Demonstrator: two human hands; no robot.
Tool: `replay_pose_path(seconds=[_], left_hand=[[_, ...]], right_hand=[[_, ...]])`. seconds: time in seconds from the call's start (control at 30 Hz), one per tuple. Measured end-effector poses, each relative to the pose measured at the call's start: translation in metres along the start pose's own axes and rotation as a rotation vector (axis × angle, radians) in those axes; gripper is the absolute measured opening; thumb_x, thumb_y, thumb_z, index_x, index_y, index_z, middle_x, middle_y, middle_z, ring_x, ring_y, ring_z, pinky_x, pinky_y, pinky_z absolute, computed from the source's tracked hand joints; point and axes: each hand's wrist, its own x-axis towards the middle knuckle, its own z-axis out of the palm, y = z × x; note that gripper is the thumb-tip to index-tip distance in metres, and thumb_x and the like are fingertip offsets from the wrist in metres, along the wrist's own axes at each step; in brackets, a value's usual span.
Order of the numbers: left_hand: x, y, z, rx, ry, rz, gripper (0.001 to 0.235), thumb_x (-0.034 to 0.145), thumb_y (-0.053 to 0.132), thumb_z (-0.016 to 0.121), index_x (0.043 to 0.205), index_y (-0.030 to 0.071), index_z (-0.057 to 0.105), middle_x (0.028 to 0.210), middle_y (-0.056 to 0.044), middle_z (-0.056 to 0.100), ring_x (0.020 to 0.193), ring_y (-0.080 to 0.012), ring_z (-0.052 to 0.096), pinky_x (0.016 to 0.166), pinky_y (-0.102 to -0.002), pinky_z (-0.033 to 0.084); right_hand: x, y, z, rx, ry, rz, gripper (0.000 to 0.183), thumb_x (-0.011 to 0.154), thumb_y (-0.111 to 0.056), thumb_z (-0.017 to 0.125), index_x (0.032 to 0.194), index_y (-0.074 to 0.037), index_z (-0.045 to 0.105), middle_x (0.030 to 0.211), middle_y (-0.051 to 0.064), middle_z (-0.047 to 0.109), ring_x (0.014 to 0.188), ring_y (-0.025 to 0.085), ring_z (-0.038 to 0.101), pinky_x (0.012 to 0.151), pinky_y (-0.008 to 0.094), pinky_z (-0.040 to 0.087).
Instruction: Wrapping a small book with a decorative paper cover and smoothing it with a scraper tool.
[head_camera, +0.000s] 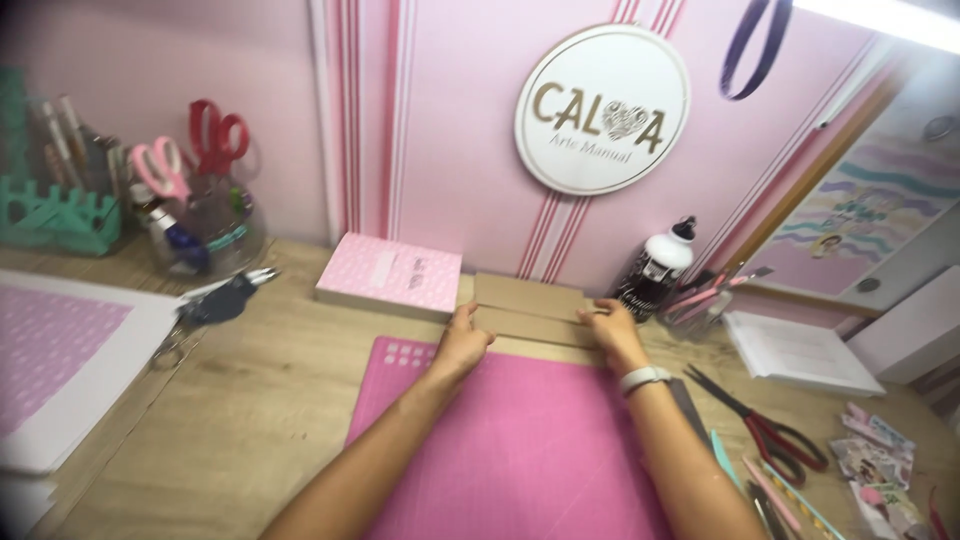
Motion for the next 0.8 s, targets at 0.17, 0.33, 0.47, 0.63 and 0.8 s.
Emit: replay_pose_path(seconds=[0.17,0.33,0.47,0.63,0.8], left_hand=[[0.043,-0.017,0.012,-0.224,0.155,-0.054,0.083,0.072,-0.002,0.067,0.152,-0.004,0.047,0.133,-0.031,0.061,0.109,-0.0366,0.071,0.089,-0.042,0.056],[0.026,-0.003,0.012,-0.215,0.141,-0.054,0.08,0.075,-0.001,0.067,0.152,-0.006,0.045,0.14,-0.032,0.057,0.121,-0.0409,0.06,0.095,-0.044,0.052],[0.014,0.006,0.009,-0.143,0.117,-0.051,0.074,0.079,0.001,0.07,0.151,-0.001,0.05,0.149,-0.031,0.052,0.143,-0.0434,0.046,0.113,-0.051,0.044],[-0.04,0.029,-0.013,-0.271,0.05,0.032,0.076,0.079,-0.005,0.07,0.151,-0.005,0.046,0.148,-0.036,0.049,0.141,-0.0489,0.046,0.112,-0.051,0.044],[-0.102,0.064,-0.035,-0.34,-0.053,0.157,0.074,0.086,-0.007,0.067,0.153,-0.012,0.036,0.148,-0.042,0.046,0.142,-0.0554,0.04,0.116,-0.058,0.038]], right_hand=[[-0.028,-0.036,-0.009,0.227,0.001,0.142,0.073,0.077,-0.02,0.087,0.139,0.005,0.058,0.113,0.031,0.07,0.113,0.042,0.068,0.084,0.051,0.056],[-0.017,-0.03,0.006,0.151,0.017,0.134,0.071,0.069,-0.019,0.093,0.131,0.003,0.067,0.114,0.029,0.071,0.114,0.043,0.068,0.085,0.054,0.055],[-0.012,-0.021,0.007,0.142,0.054,0.112,0.063,0.067,-0.015,0.092,0.126,-0.003,0.072,0.109,0.025,0.074,0.108,0.037,0.071,0.082,0.046,0.058],[-0.047,-0.014,-0.024,0.437,-0.114,0.121,0.079,0.078,0.0,0.085,0.147,0.002,0.048,0.125,0.03,0.057,0.104,0.037,0.067,0.085,0.049,0.057],[-0.073,-0.018,-0.046,0.743,-0.16,0.166,0.084,0.084,0.003,0.077,0.156,-0.005,0.035,0.118,0.022,0.056,0.1,0.035,0.07,0.087,0.05,0.061]])
